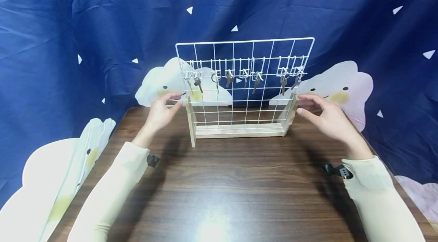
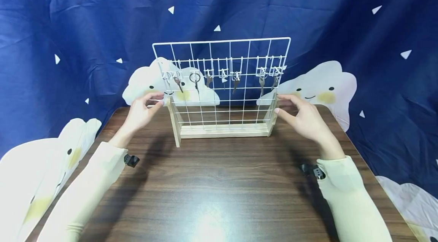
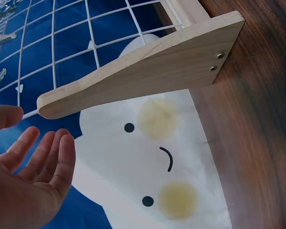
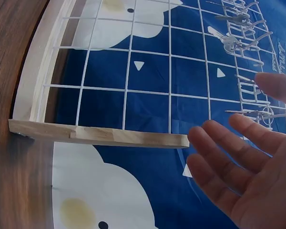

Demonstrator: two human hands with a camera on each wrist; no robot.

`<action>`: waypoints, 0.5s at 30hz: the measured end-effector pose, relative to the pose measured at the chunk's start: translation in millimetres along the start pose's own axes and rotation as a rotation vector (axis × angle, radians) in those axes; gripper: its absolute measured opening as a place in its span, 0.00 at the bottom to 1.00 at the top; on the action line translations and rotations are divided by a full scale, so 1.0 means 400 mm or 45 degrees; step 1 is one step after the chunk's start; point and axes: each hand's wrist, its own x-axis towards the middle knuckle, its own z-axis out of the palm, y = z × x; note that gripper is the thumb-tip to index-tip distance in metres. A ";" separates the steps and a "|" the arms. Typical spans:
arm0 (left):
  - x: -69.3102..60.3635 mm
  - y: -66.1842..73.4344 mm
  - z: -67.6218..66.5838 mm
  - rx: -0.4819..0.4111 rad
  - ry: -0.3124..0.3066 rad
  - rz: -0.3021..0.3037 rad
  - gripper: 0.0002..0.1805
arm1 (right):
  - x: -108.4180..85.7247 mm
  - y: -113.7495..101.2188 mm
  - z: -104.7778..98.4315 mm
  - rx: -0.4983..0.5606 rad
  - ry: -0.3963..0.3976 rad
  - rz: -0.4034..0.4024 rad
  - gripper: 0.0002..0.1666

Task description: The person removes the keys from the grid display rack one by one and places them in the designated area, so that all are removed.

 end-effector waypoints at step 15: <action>0.006 0.005 0.019 -0.035 -0.035 -0.011 0.19 | 0.002 -0.008 0.035 0.118 -0.002 0.005 0.24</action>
